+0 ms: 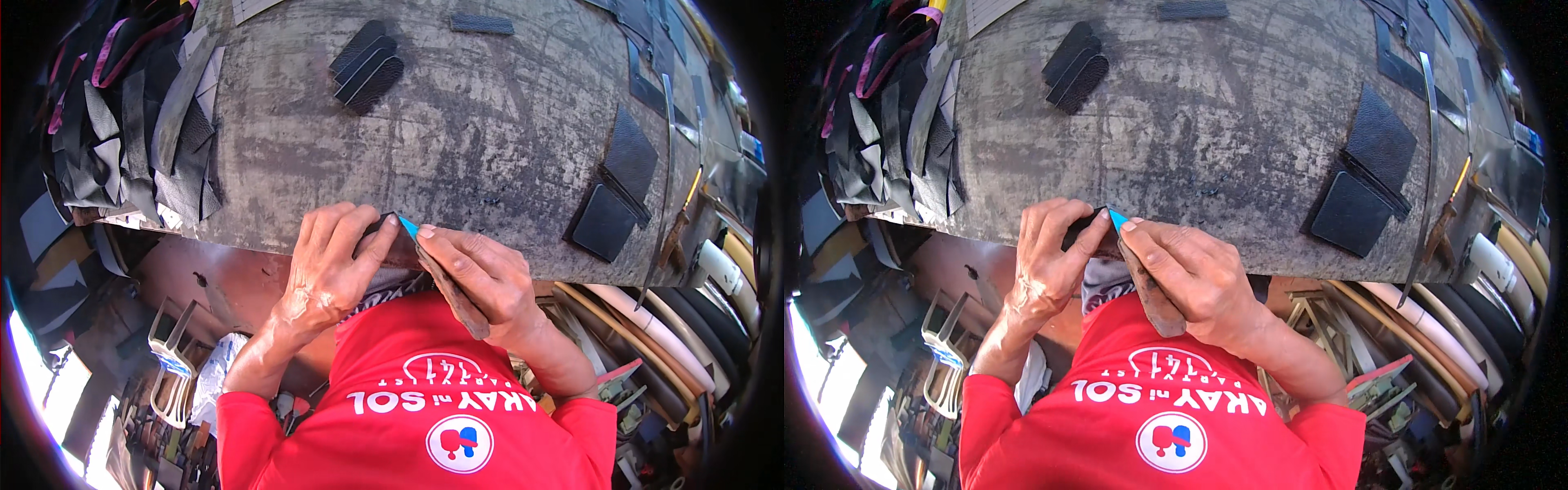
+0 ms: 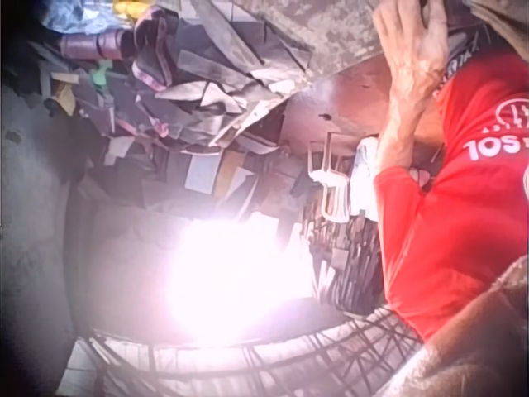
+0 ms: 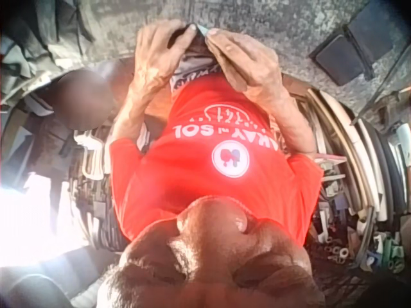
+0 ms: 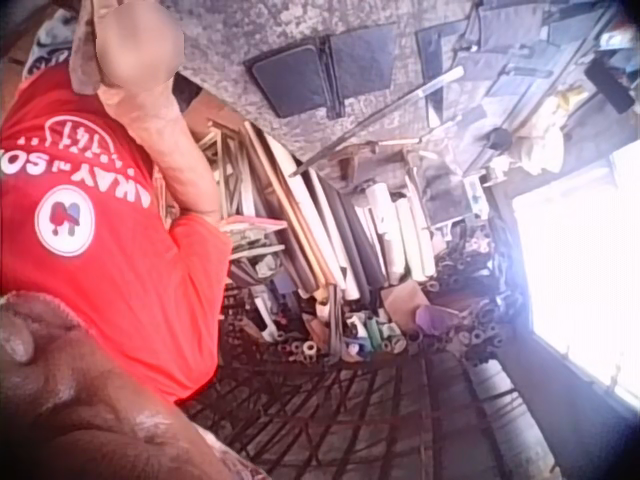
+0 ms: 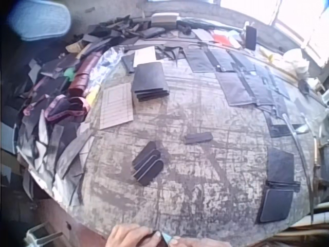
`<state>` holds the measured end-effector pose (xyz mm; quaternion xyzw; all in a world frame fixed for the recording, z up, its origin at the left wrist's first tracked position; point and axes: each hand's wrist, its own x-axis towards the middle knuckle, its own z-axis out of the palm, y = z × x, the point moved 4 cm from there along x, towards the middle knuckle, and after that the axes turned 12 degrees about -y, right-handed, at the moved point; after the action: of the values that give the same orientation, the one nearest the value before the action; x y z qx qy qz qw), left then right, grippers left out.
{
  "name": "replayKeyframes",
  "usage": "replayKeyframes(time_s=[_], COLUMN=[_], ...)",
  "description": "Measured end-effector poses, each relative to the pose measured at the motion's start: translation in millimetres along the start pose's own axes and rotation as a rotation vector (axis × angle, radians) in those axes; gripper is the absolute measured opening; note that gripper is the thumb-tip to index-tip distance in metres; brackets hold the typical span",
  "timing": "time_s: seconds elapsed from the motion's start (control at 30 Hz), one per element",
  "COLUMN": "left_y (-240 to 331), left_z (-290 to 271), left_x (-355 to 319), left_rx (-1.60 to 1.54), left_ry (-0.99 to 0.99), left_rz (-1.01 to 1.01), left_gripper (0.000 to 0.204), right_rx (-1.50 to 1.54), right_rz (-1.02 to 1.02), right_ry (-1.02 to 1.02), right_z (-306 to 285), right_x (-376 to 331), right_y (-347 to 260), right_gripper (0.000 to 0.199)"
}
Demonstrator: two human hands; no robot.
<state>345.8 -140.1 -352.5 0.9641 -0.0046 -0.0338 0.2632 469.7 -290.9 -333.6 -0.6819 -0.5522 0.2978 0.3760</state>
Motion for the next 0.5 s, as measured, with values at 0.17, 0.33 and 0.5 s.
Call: replayKeyframes(time_s=[0.17,0.33,0.5], left_y=[0,-1,1], left_z=[-3,-5,-4], left_x=[1,2,2], left_rx=[-0.035,-0.045,-0.045], left_ry=[-0.078,-0.11,-0.106], left_rz=[-0.009,-0.002,-0.018], left_gripper=[0.047,0.047,0.05], right_rx=[-0.008,0.037,0.095], right_rz=[0.031,0.028,0.009], right_ry=[-0.017,-0.016,0.006], right_z=[-5,-3,-1], right_x=[4,7,11], right_y=[-3,7,17], right_gripper=[0.048,0.048,0.048])
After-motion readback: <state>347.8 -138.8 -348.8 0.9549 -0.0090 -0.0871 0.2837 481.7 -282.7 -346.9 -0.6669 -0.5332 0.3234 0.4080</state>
